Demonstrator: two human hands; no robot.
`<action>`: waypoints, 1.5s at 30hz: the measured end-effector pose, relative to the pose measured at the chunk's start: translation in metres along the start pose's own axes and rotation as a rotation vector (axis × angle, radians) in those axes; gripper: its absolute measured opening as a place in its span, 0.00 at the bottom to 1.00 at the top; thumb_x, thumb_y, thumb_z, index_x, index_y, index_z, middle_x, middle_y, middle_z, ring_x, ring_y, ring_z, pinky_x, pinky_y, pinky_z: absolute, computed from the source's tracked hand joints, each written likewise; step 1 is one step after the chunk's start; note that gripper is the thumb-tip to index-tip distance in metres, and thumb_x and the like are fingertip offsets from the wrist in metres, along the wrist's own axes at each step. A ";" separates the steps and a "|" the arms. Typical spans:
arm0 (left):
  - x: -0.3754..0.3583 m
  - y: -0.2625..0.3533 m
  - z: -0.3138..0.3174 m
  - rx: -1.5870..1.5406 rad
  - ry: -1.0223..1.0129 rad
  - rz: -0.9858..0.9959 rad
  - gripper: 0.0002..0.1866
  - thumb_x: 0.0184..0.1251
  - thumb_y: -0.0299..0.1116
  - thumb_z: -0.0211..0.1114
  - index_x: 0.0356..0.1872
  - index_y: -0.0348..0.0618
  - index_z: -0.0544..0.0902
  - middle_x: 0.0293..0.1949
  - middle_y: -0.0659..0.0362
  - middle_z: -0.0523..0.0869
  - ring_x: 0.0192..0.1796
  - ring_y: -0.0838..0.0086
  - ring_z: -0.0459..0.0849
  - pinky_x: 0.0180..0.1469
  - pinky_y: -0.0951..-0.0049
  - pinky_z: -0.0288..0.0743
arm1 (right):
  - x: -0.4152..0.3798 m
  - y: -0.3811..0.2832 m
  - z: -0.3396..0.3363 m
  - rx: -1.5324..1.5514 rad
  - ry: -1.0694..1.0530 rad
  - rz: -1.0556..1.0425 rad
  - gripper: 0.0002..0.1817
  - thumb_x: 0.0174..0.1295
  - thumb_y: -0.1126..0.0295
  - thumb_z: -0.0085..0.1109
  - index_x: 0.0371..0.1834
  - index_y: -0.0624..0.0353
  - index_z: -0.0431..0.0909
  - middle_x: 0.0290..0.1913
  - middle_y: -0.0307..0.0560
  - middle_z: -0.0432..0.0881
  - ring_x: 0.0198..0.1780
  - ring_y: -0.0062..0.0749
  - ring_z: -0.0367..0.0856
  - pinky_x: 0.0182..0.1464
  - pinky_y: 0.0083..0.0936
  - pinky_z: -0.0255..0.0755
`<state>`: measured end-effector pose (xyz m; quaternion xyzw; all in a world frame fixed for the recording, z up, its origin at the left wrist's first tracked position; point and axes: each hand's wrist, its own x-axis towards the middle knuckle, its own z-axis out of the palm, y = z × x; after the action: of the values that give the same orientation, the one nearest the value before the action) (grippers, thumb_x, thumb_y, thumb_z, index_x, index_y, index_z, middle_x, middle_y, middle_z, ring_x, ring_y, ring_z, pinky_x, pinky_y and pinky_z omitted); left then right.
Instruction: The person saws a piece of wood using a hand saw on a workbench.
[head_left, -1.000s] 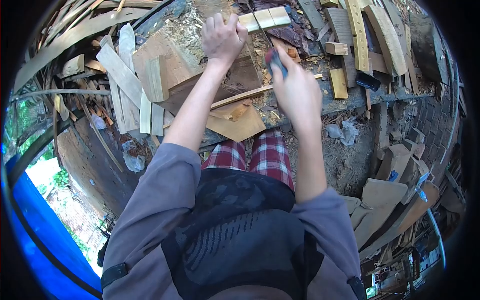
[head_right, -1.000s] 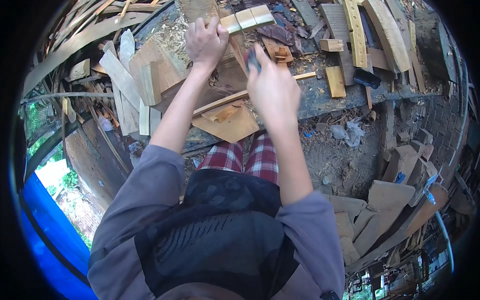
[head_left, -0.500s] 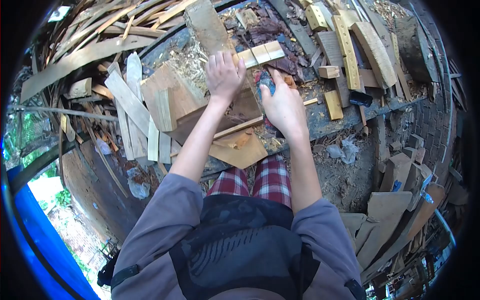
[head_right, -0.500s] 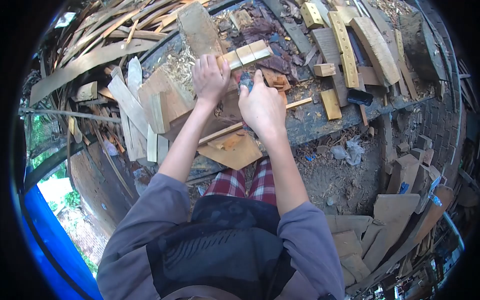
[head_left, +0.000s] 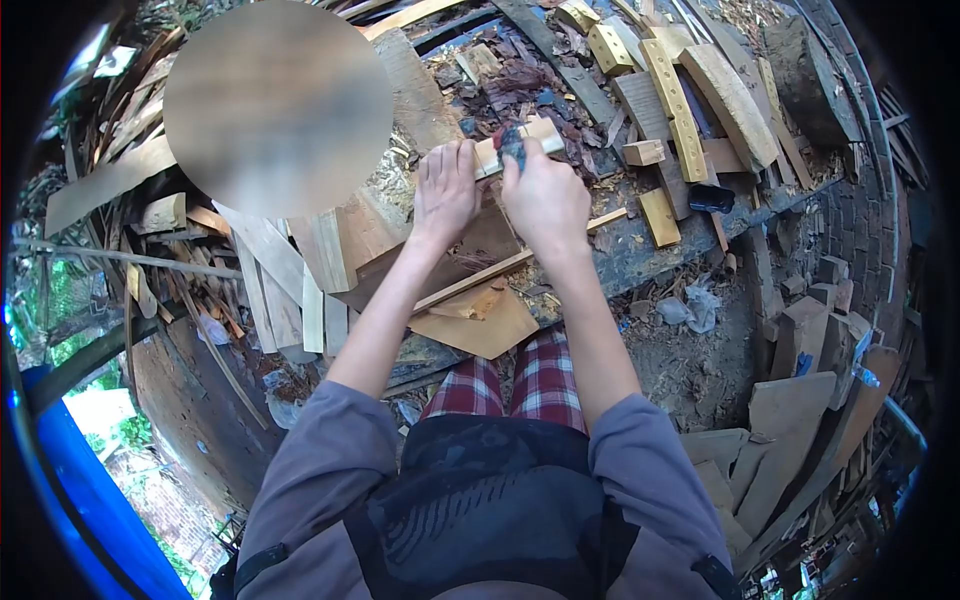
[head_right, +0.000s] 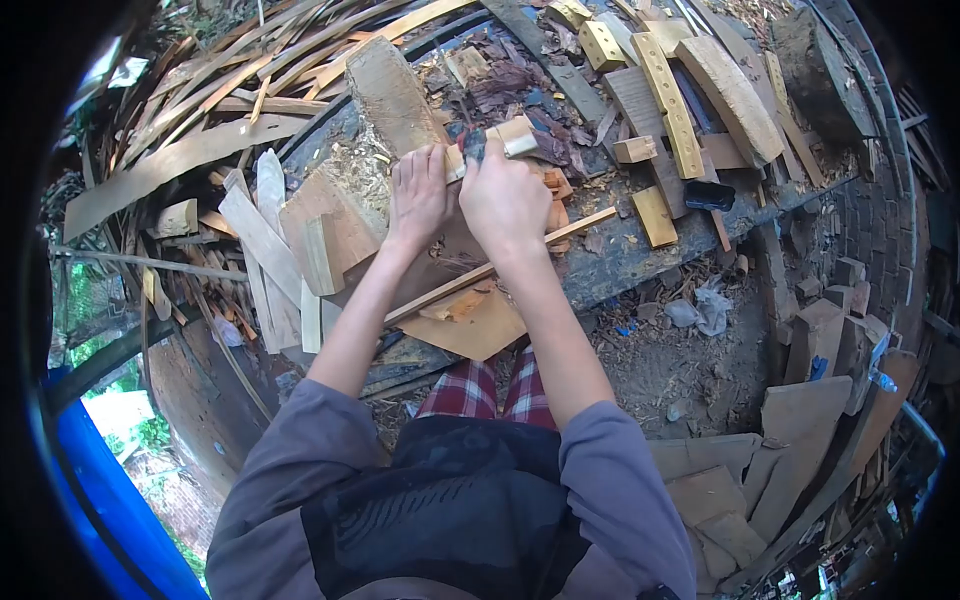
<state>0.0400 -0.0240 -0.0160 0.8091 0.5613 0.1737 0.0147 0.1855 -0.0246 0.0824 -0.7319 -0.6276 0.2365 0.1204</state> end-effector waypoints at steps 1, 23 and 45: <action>-0.001 0.004 -0.001 -0.021 0.001 -0.065 0.31 0.60 0.41 0.68 0.60 0.36 0.71 0.52 0.49 0.75 0.55 0.56 0.72 0.60 0.57 0.64 | 0.000 0.000 -0.010 0.096 -0.035 0.052 0.17 0.69 0.58 0.53 0.51 0.57 0.79 0.34 0.63 0.86 0.36 0.57 0.86 0.40 0.45 0.79; 0.010 0.000 -0.103 -0.961 -0.109 -0.428 0.24 0.72 0.42 0.63 0.58 0.32 0.80 0.41 0.56 0.81 0.45 0.73 0.78 0.51 0.75 0.70 | -0.107 0.107 0.019 0.499 0.049 0.059 0.20 0.70 0.64 0.56 0.59 0.66 0.74 0.46 0.66 0.84 0.48 0.61 0.84 0.49 0.43 0.77; 0.017 -0.021 -0.032 -0.134 -0.039 -0.629 0.16 0.70 0.40 0.56 0.43 0.42 0.88 0.50 0.50 0.79 0.60 0.57 0.70 0.67 0.56 0.57 | -0.108 0.092 0.041 0.300 -0.046 -0.090 0.20 0.68 0.63 0.57 0.59 0.60 0.75 0.43 0.58 0.86 0.42 0.53 0.86 0.43 0.42 0.79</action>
<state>0.0170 -0.0058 0.0137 0.5965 0.7707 0.1815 0.1315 0.2338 -0.1521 0.0249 -0.6711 -0.6201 0.3387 0.2246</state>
